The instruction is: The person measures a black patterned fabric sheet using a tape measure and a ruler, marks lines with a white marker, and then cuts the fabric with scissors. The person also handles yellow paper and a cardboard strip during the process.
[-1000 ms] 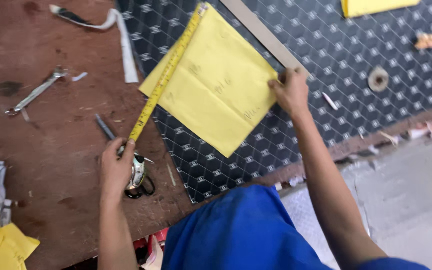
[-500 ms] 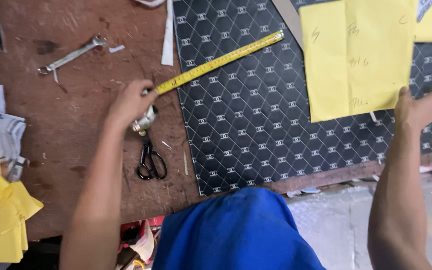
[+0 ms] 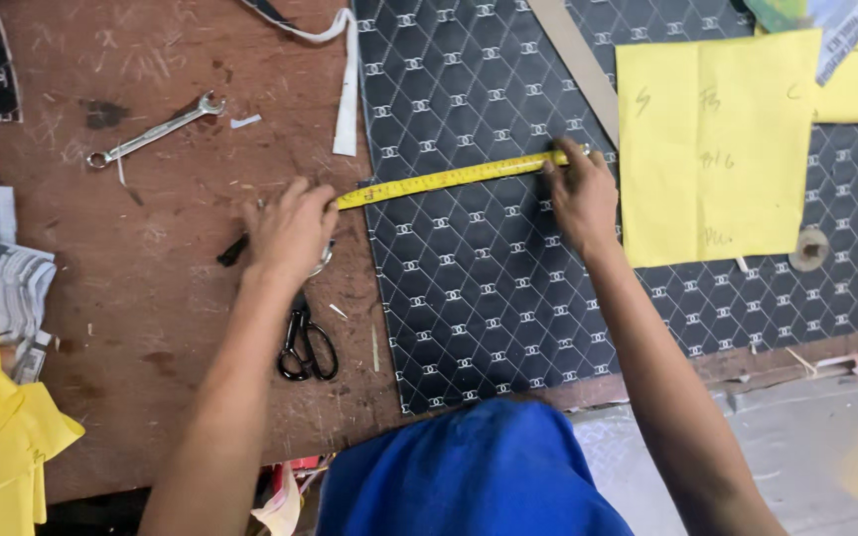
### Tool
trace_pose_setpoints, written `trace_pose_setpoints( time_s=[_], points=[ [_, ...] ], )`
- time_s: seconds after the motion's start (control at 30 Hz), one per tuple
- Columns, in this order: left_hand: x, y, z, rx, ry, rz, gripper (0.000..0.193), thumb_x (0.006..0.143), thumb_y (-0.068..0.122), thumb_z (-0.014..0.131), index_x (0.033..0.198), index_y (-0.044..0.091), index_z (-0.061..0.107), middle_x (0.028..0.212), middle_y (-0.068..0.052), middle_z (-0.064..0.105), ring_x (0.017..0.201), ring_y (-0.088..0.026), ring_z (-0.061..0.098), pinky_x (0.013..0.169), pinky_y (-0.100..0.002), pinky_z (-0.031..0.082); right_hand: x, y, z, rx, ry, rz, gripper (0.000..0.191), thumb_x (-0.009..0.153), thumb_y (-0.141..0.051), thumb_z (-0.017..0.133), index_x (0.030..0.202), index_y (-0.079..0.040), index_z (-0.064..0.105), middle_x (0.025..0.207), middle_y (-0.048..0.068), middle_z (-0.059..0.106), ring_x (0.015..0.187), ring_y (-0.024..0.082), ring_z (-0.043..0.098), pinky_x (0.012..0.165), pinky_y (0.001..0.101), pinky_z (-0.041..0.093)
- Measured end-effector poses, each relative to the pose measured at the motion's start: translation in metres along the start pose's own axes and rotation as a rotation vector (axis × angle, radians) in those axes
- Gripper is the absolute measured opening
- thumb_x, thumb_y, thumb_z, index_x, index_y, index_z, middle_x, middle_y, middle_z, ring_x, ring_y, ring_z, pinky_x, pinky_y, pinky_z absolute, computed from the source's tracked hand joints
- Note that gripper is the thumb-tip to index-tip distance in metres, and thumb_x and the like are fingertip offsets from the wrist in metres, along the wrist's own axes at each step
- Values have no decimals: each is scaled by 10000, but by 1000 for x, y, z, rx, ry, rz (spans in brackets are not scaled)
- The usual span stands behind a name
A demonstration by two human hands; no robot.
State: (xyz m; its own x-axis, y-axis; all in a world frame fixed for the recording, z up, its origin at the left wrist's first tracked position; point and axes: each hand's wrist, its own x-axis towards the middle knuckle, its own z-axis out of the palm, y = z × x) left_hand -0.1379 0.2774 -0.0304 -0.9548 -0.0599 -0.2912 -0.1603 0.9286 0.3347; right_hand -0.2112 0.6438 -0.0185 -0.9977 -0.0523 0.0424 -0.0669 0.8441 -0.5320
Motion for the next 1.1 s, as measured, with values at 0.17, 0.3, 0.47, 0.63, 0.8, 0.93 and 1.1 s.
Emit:
trace_pose_setpoints(
  time_s=[0.17, 0.3, 0.47, 0.63, 0.8, 0.93, 1.1],
  points=[
    [-4, -3, 9, -3, 143, 58, 225, 979, 323, 620, 1144, 201, 712, 1219, -86, 634, 1196, -371, 606, 1019, -731, 284, -1, -6, 7, 99, 42, -59, 279, 999, -157, 755, 1261, -69, 717, 1016, 134, 633, 834, 227, 621, 766, 369, 501],
    [-2, -5, 11, -10, 90, 29, 208, 991, 287, 616, 1153, 194, 706, 1189, -85, 629, 1139, -345, 634, 1003, -715, 299, -4, -2, 11, 86, 9, 23, 301, 990, -147, 750, 1277, -63, 723, 910, 102, 580, 758, 211, 549, 720, 355, 463],
    [-2, -4, 10, 3, 110, 37, 208, 979, 284, 625, 1150, 200, 711, 1181, -86, 631, 1102, -346, 643, 973, -702, 317, -4, -4, 11, 101, 23, -11, 295, 1011, -145, 754, 1288, -49, 721, 908, 93, 563, 760, 195, 530, 719, 355, 458],
    [-4, -6, 10, 24, 132, 56, 179, 987, 283, 627, 1107, 188, 720, 1179, -94, 633, 1093, -351, 644, 944, -714, 312, -8, -6, 12, 123, 8, -17, 309, 1019, -148, 753, 1307, -47, 712, 936, 81, 575, 789, 178, 550, 736, 341, 472],
    [-3, -8, 10, 7, 100, 32, 195, 1006, 278, 610, 1147, 194, 715, 1204, -94, 633, 1107, -349, 644, 957, -698, 331, -7, -6, 14, 128, -5, 12, 323, 1010, -150, 757, 1317, -62, 716, 939, 74, 583, 784, 173, 547, 743, 334, 480],
    [-4, -11, 9, 15, 128, 43, 201, 992, 286, 611, 1136, 198, 720, 1196, -101, 633, 1116, -369, 633, 954, -738, 289, -8, -6, 16, 134, 4, -13, 308, 1006, -140, 763, 1302, -66, 722, 930, 77, 574, 784, 177, 541, 738, 335, 479],
    [-6, -12, 8, 35, 99, 28, 211, 1002, 304, 607, 1152, 199, 711, 1220, -103, 622, 1148, -386, 614, 980, -756, 266, -8, -5, 17, 138, -5, -53, 297, 1004, -116, 756, 1296, -76, 726, 938, 77, 571, 800, 174, 551, 729, 335, 490]
  ],
)
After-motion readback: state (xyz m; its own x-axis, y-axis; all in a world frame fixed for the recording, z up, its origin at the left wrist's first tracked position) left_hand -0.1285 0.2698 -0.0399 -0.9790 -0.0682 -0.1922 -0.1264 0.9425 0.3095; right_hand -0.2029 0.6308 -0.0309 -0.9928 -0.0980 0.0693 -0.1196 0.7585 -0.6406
